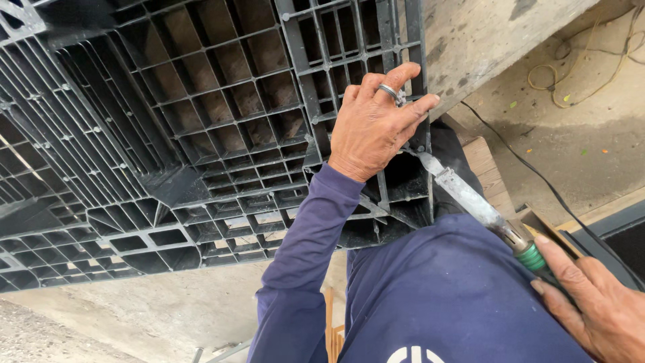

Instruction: The person repairs a plastic pallet by using a soldering tool to melt plastic material into a crack.

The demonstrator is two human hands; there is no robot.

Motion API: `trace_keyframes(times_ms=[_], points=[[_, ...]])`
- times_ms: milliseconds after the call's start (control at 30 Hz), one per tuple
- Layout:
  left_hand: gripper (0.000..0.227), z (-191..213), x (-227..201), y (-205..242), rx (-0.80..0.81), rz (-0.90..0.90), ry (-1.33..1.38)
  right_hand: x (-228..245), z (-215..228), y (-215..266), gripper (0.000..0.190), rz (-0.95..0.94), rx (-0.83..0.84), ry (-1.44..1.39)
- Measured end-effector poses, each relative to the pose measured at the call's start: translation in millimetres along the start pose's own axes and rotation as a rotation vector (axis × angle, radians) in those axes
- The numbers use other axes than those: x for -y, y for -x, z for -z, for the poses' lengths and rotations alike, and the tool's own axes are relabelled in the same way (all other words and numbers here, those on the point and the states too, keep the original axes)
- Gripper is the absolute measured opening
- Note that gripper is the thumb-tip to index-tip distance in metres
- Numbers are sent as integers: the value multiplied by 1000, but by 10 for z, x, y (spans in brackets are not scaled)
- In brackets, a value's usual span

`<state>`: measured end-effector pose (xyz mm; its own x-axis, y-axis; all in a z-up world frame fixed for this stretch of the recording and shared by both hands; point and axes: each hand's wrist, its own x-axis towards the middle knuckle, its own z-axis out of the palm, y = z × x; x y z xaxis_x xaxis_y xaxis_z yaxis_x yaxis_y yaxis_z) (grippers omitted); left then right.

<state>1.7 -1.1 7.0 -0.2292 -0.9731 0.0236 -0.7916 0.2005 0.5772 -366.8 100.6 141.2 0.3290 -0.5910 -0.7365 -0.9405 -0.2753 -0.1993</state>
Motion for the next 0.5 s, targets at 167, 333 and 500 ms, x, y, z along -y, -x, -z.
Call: trace_keyframes(times_ms=[167, 333, 500], points=[[25, -12, -152, -83, -5, 86, 28, -43, -22, -48, 76, 12, -96, -136], [20, -58, -179, -100, -61, 149, 55, -193, -118, 54, 73, 75, -170, -521], [19, -85, -139, -75, -43, 128, 39, -246, -153, 154, 72, 19, -156, -415]])
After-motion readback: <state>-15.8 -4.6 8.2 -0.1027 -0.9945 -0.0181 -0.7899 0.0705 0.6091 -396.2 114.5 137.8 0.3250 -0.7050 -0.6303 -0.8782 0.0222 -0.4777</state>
